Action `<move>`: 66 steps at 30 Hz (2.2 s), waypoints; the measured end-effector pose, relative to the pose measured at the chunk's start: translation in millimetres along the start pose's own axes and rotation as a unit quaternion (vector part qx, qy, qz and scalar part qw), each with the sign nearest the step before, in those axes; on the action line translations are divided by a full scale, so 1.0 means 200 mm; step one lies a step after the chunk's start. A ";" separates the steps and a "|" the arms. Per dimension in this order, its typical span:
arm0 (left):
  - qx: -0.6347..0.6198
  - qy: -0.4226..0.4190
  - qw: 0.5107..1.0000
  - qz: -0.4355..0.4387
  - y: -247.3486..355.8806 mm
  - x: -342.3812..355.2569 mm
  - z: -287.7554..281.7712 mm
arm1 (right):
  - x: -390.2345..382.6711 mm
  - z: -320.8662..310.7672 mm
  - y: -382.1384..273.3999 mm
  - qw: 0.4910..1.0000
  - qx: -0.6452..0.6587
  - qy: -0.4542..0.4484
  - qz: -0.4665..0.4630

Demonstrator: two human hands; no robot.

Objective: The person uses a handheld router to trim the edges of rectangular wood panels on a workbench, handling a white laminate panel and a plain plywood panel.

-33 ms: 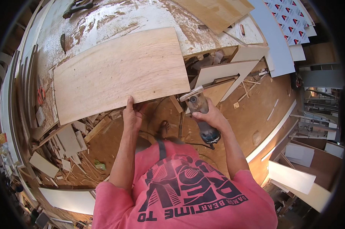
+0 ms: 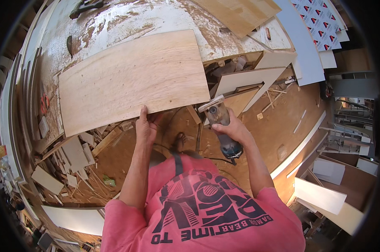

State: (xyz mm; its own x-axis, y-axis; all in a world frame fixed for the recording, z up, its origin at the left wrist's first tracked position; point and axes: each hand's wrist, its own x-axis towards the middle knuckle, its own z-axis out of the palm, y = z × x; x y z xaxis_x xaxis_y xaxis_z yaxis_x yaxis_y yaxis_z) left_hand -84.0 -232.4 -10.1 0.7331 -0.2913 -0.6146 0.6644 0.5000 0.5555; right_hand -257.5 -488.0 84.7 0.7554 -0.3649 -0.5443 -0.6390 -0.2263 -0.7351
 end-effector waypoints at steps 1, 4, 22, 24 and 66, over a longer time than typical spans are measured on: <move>0.001 -0.001 1.000 -0.003 0.00 0.00 0.00 | 0.01 0.00 0.01 1.000 -0.007 0.002 0.000; -0.002 -0.020 1.000 -0.023 0.00 0.01 -0.01 | 0.03 0.02 0.04 1.000 -0.002 0.007 0.006; -0.041 -0.005 0.997 -0.069 -0.04 -0.01 0.03 | 0.06 0.25 -0.13 0.998 0.013 0.041 0.047; -0.052 -0.019 0.997 -0.062 -0.04 -0.02 0.05 | 0.06 0.30 -0.12 0.998 0.016 0.047 0.037; 0.741 0.128 0.625 0.212 1.77 0.31 -0.97 | 0.02 1.00 -0.54 0.997 0.035 0.019 0.073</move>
State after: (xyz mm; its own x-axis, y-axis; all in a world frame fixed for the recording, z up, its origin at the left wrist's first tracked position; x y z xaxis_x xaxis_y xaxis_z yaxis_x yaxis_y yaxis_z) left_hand 167.8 85.9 39.7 0.9674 -0.1542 -0.2011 -0.0367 -0.8704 0.4911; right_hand -156.2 -284.0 79.9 0.6485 -0.4237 -0.6324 -0.7288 -0.1059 -0.6765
